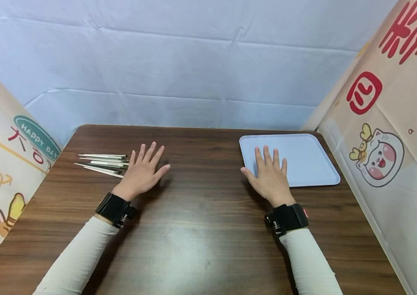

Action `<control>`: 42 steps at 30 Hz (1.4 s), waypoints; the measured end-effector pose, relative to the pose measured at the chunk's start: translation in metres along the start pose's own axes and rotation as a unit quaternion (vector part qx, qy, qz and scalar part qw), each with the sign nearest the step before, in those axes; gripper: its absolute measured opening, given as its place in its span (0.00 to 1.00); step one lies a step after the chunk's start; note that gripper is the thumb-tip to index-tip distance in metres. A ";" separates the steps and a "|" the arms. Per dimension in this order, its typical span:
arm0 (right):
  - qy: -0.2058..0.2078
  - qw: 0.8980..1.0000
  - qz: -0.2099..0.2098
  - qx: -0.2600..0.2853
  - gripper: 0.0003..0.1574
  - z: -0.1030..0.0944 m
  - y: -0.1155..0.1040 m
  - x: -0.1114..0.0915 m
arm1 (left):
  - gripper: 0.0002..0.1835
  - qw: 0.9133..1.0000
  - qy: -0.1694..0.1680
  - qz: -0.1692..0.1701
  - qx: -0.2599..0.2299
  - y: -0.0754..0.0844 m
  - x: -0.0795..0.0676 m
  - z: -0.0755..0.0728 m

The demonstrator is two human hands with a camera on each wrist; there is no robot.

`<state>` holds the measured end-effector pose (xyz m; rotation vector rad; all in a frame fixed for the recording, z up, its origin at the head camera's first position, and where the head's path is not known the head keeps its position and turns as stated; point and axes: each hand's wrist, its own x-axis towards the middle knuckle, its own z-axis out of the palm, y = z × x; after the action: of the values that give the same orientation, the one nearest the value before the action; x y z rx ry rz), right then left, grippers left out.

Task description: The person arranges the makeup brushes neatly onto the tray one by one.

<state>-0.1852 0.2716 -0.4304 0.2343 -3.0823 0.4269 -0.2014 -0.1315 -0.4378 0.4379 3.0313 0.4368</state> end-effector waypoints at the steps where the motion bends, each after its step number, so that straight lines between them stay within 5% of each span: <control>1: -0.001 1.000 0.001 0.000 0.57 0.000 0.000 0.000 | 0.38 1.000 0.001 0.002 0.000 0.000 0.000 0.000; 18: -0.013 1.000 0.011 0.003 0.56 -0.006 0.012 0.000 | 0.37 0.999 -0.003 0.032 0.014 0.013 0.009 0.004; 32: 0.005 1.000 0.028 -0.009 0.52 -0.022 0.053 0.004 | 0.36 0.995 -0.040 0.073 0.045 0.061 0.032 0.014; 42: -0.023 0.996 0.087 -0.027 0.53 -0.043 0.101 0.005 | 0.36 0.992 -0.062 0.097 0.061 0.105 0.054 0.025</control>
<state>-0.2053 0.3783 -0.4162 -0.0262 -3.1665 0.3455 -0.2227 -0.0131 -0.4328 0.7418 2.9165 0.2230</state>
